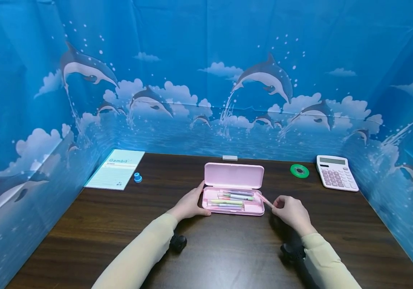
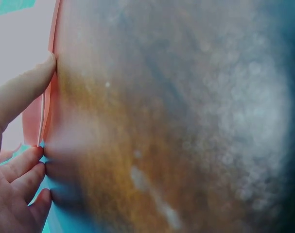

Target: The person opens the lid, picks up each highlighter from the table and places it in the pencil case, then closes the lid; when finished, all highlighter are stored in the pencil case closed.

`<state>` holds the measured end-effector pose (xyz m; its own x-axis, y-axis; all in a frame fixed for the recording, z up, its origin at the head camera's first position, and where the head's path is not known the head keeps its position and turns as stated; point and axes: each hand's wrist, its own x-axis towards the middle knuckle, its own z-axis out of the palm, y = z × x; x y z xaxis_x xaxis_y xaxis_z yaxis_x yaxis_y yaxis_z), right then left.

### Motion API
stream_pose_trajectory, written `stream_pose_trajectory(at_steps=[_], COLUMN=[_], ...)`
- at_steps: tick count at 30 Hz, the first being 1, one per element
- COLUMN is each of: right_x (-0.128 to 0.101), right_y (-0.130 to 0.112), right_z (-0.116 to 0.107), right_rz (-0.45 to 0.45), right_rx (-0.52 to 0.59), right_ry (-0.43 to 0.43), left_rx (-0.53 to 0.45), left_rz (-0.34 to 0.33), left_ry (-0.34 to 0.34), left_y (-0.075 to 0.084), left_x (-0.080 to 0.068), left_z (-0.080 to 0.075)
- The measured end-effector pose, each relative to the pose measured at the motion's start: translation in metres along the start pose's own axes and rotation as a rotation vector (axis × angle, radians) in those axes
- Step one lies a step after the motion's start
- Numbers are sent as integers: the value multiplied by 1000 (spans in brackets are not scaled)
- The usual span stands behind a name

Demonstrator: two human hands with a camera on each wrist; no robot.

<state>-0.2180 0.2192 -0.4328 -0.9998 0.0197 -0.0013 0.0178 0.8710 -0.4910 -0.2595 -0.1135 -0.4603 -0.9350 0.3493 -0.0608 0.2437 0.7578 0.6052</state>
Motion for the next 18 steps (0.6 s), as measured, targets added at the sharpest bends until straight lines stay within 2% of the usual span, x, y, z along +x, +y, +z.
stream_pose_trajectory(at_steps=[8, 18], right_x=[6, 12], right_y=[-18, -52], right_z=[15, 33], right_rz=[-173, -317], right_rx=[57, 110], right_ry=[-2, -13], left_rx=[21, 21], left_rz=[-5, -12], left_ry=[-5, -5], left_y=[0, -2], left_x=[1, 1], left_z=[1, 1])
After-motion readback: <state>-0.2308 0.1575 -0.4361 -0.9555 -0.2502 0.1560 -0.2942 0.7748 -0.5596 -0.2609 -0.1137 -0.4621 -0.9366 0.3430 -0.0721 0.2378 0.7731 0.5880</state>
